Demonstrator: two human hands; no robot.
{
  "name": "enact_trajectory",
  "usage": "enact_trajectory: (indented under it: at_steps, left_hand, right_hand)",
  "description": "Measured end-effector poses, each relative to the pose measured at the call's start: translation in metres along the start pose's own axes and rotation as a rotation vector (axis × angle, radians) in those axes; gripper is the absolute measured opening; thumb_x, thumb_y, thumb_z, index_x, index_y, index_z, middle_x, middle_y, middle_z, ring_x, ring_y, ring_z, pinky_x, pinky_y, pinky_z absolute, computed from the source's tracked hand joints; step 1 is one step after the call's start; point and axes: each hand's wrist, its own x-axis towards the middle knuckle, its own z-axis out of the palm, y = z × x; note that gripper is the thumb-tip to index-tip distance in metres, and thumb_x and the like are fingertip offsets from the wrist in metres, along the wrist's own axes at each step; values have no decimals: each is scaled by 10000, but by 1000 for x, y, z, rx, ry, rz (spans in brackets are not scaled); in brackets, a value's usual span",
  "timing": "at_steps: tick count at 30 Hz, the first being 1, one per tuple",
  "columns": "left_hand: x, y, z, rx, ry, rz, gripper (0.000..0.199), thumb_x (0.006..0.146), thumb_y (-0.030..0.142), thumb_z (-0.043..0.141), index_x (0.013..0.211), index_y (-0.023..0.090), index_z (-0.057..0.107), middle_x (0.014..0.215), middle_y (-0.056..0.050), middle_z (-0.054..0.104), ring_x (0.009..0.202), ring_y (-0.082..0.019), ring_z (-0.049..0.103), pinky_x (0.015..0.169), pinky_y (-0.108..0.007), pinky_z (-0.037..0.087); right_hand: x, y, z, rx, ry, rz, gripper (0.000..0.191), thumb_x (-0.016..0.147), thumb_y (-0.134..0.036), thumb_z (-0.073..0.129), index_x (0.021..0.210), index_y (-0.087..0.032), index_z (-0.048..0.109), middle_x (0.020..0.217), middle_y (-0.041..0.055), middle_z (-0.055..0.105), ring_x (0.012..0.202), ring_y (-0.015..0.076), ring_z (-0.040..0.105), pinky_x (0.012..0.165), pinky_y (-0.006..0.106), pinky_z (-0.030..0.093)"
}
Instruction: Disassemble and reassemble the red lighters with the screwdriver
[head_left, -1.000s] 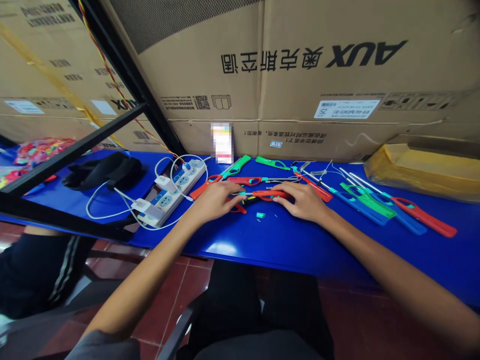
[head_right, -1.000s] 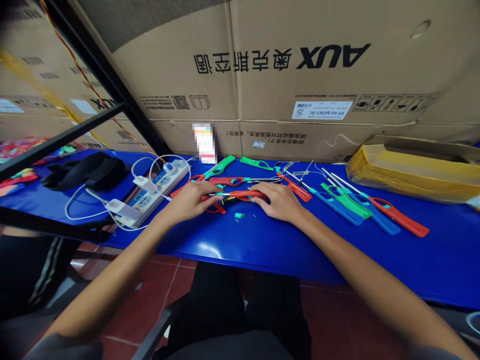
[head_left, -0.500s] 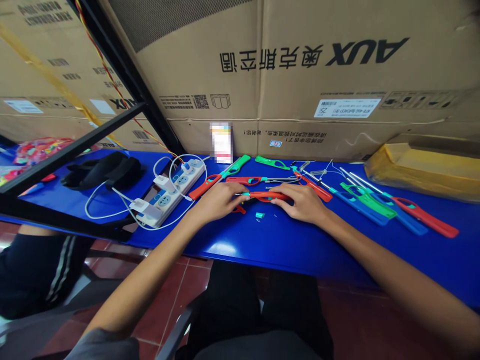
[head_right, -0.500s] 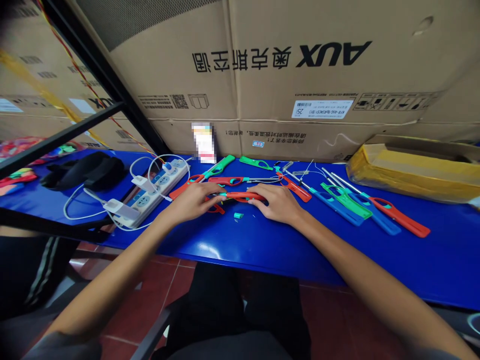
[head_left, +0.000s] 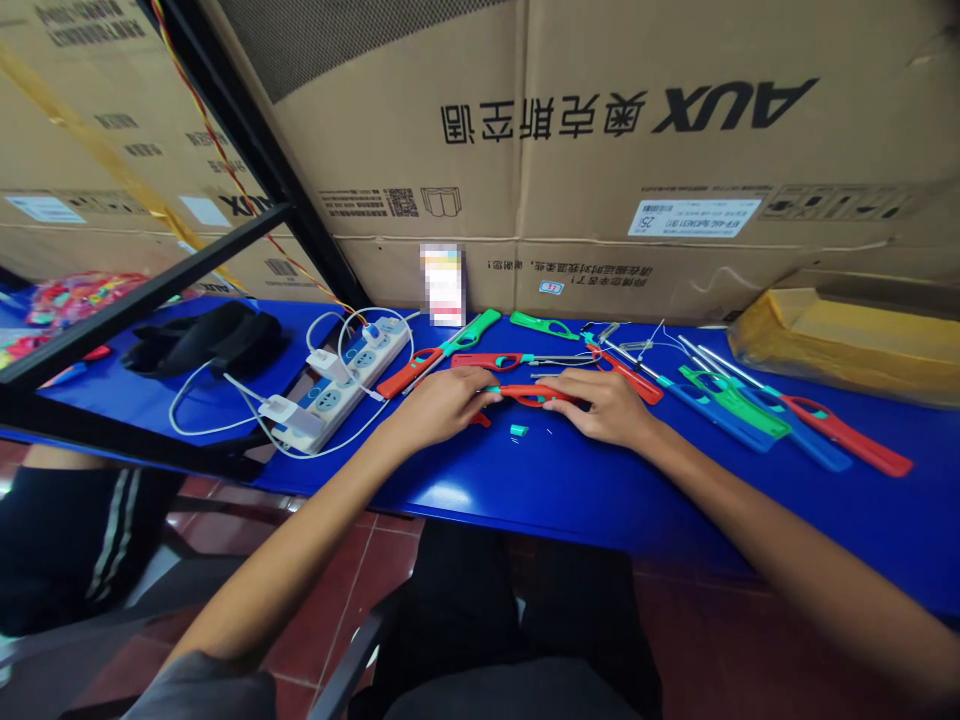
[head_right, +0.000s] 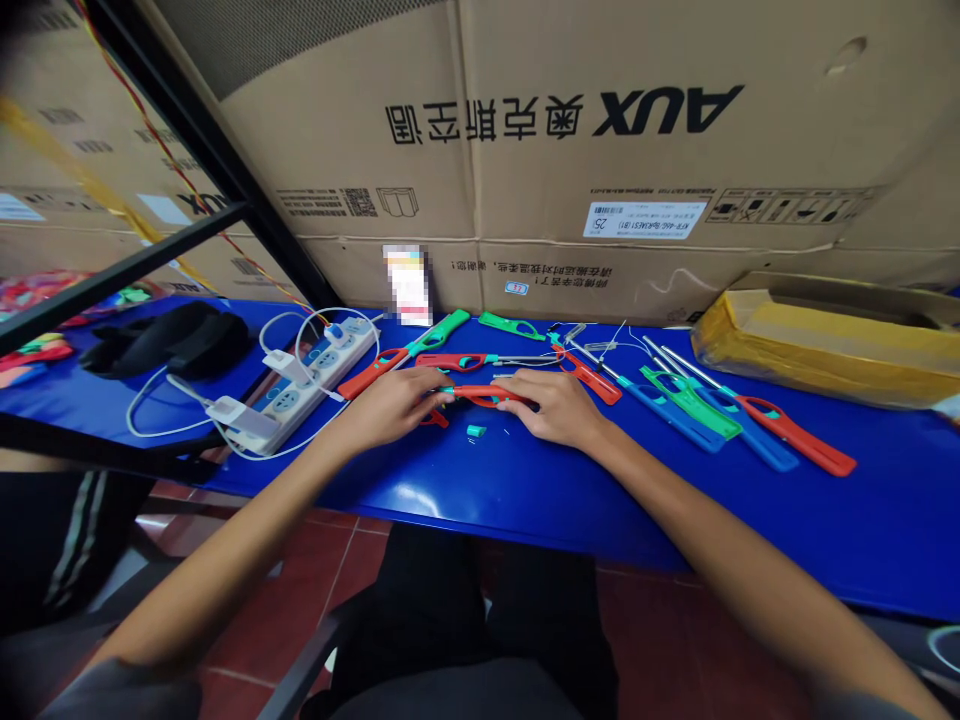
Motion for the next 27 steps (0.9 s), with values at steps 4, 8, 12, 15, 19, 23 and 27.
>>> enact_trajectory:
  at_steps: [4, 8, 12, 15, 19, 23, 27]
  left_hand:
    - [-1, 0, -2, -42, 10, -27, 296, 1116, 346, 499, 1115, 160, 730, 1062, -108, 789, 910, -230, 738, 791, -344, 519]
    - [0, 0, -1, -34, 20, -7, 291, 1115, 345, 504, 1129, 160, 729, 1074, -113, 788, 943, -246, 740, 804, -355, 514]
    - [3, 1, 2, -39, 13, 25, 288, 1118, 337, 502, 1145, 157, 725, 1054, -110, 781, 964, -254, 742, 821, -361, 521]
    - [4, 0, 2, -29, 19, 45, 281, 1118, 317, 499, 1138, 154, 727, 1051, -107, 784, 960, -262, 745, 809, -365, 522]
    - [5, 0, 2, -43, 61, 70, 259, 1116, 310, 522, 1162, 160, 728, 1077, -99, 795, 970, -257, 751, 836, -366, 535]
    - [5, 0, 2, -60, 66, 61, 286, 1120, 352, 522, 1131, 165, 738, 1047, -94, 797, 926, -241, 754, 820, -359, 550]
    - [5, -2, 6, -49, 92, 66, 310, 1117, 400, 537, 1234, 181, 723, 1179, -105, 791, 1028, -256, 764, 865, -373, 565]
  right_hand:
    - [0, -2, 0, 16, 8, 21, 288, 1062, -349, 669, 1301, -258, 801, 1117, 66, 846, 961, 247, 810, 826, 402, 657]
    - [0, -2, 1, 37, 25, 23, 283, 1048, -351, 688, 1290, -269, 811, 1095, 62, 849, 958, 250, 811, 839, 409, 662]
    - [0, -2, 0, 42, 13, 12, 282, 1047, -342, 680, 1282, -271, 817, 1050, 59, 846, 925, 245, 810, 822, 403, 660]
    - [-1, -3, 1, 43, 43, 15, 269, 1038, -343, 691, 1265, -286, 824, 1069, 49, 850, 925, 242, 812, 824, 398, 663]
    - [0, -5, 1, 44, 58, 15, 266, 1033, -333, 701, 1262, -272, 823, 1066, 52, 850, 905, 237, 809, 809, 387, 660]
    - [1, -3, -1, 19, 62, -5, 278, 1042, -320, 690, 1282, -247, 810, 1079, 63, 846, 922, 241, 807, 826, 392, 653]
    - [0, 2, -1, -1, 34, 7, 293, 1048, -324, 681, 1311, -256, 792, 1096, 61, 837, 943, 236, 799, 843, 395, 646]
